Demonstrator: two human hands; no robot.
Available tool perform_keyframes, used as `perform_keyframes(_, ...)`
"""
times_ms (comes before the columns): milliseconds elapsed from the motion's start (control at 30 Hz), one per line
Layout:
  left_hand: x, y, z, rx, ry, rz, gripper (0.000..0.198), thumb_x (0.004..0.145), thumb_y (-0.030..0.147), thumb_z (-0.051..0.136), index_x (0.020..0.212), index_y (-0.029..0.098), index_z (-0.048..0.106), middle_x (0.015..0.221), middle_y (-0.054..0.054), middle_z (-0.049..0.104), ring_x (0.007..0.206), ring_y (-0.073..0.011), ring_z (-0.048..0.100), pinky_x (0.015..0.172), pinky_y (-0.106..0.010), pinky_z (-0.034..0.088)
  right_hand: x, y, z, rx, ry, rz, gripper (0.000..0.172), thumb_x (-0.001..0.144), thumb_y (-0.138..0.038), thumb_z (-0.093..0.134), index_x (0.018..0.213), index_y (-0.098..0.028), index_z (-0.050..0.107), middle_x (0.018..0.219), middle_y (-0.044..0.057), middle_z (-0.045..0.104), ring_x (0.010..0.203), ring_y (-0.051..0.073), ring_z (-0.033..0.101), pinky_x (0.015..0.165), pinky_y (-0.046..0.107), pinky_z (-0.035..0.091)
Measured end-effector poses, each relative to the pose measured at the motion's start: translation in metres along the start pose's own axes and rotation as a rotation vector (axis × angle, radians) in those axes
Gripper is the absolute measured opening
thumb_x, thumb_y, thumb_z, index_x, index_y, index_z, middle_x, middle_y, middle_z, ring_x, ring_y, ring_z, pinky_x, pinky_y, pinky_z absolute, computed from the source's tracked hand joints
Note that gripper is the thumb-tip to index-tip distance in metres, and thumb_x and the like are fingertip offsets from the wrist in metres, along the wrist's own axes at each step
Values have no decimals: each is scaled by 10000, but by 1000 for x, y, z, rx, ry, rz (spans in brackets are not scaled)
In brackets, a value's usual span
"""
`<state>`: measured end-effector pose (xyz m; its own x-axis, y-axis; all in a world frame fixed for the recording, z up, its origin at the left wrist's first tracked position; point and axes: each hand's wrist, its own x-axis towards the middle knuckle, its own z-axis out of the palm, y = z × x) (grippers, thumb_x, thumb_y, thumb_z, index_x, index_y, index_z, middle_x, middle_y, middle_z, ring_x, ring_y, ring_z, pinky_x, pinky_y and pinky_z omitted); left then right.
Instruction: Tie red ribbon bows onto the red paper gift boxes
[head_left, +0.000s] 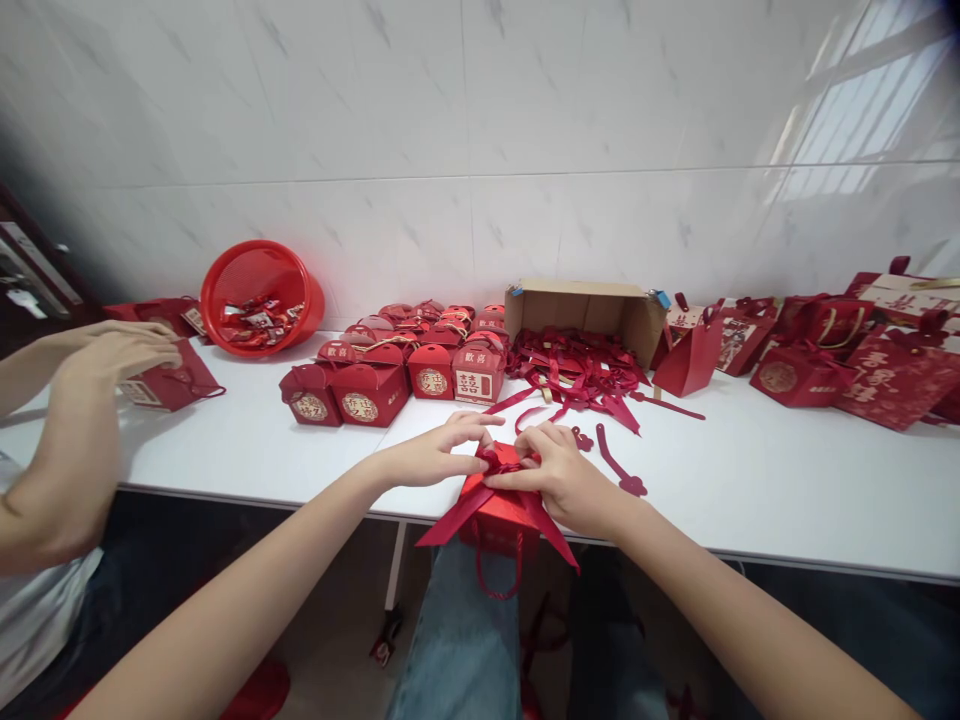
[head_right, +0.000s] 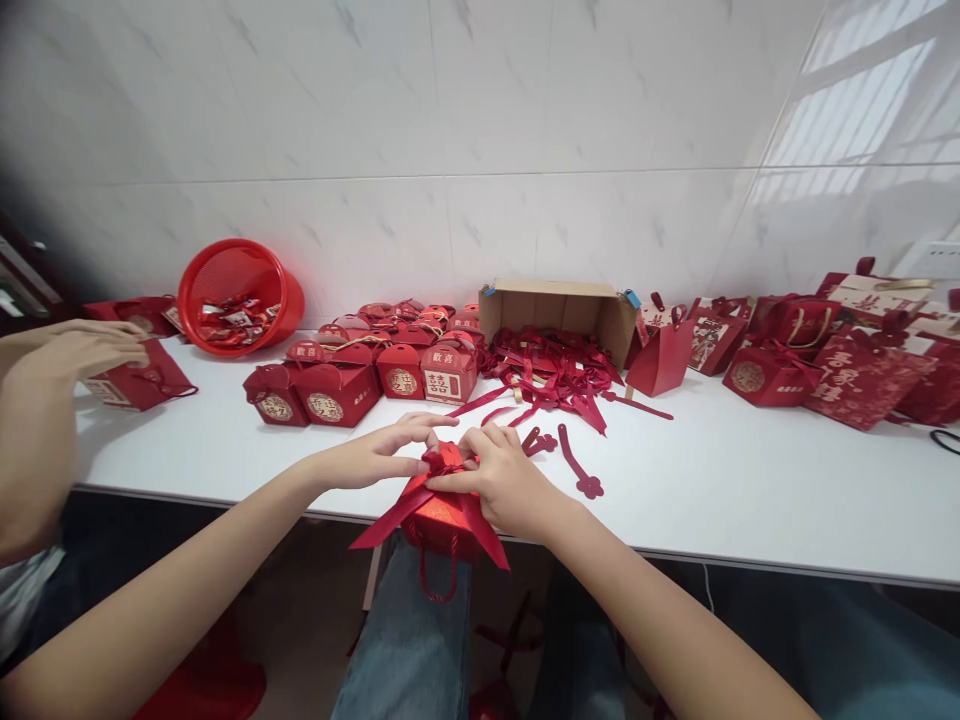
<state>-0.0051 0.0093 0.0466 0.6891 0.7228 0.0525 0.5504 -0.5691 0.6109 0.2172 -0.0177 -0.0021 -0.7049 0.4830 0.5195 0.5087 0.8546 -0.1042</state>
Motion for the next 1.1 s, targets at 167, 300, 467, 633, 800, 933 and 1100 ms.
perform_keyframes(167, -2, 1, -2, 8, 31, -50, 159, 725, 171, 582, 859, 232, 641, 1350, -41, 508, 1295, -262, 377, 1067, -440, 306, -2, 1, 3, 28, 3, 18, 382, 884, -156, 506, 1155, -393, 633, 877, 47, 423, 858, 199, 380, 773, 359, 342)
perform_keyframes(300, -2, -2, 2, -69, -41, -89, 290, 770, 172, 505, 984, 275, 672, 1438, 8, 425, 1374, -236, 253, 1107, -429, 251, -1, 1, 3, 33, 3, 29, 397, 884, -135, 495, 1148, -396, 636, 865, 44, 414, 847, 194, 375, 772, 362, 343)
perform_keyframes(467, 2, -3, 10, -220, 29, -89, 341, 902, 312, 376, 1117, 281, 639, 1392, 0, 484, 1337, -195, 335, 1108, -385, 255, 2, 0, 2, 37, 0, 14, 407, 875, -109, 495, 1104, -402, 662, 868, 42, 417, 844, 191, 377, 784, 374, 333)
perform_keyframes(633, 1, -4, 11, -272, 27, -90, 198, 844, 323, 502, 814, 237, 678, 1346, -17, 522, 1295, -238, 394, 1084, -408, 291, 2, 0, 2, 60, 0, 28, 383, 892, -139, 487, 1100, -409, 662, 881, 44, 423, 858, 194, 377, 774, 369, 331)
perform_keyframes(800, -3, -4, 12, -431, -4, -48, 199, 819, 359, 568, 730, 196, 641, 1329, -65, 530, 1265, -262, 446, 1034, -412, 361, 0, -2, 2, 64, -19, 44, 372, 889, -144, 499, 1106, -399, 661, 873, 44, 426, 852, 192, 377, 775, 372, 334)
perform_keyframes(933, -4, -2, 15, -505, 13, 0, 215, 829, 374, 574, 731, 193, 637, 1313, -76, 541, 1289, -251, 426, 1007, -386, 389, 1, -2, 3, 67, -10, 41, 362, 890, -145, 498, 1095, -388, 670, 879, 46, 428, 856, 191, 382, 780, 372, 338)
perform_keyframes(1100, -2, -5, 13, -238, 122, 8, 282, 839, 425, 545, 680, 202, 611, 1334, -54, 528, 1283, -247, 402, 1066, -441, 303, 2, -1, 3, 82, -14, 44, 402, 889, -124, 490, 1113, -417, 649, 871, 37, 421, 852, 186, 384, 778, 363, 344)
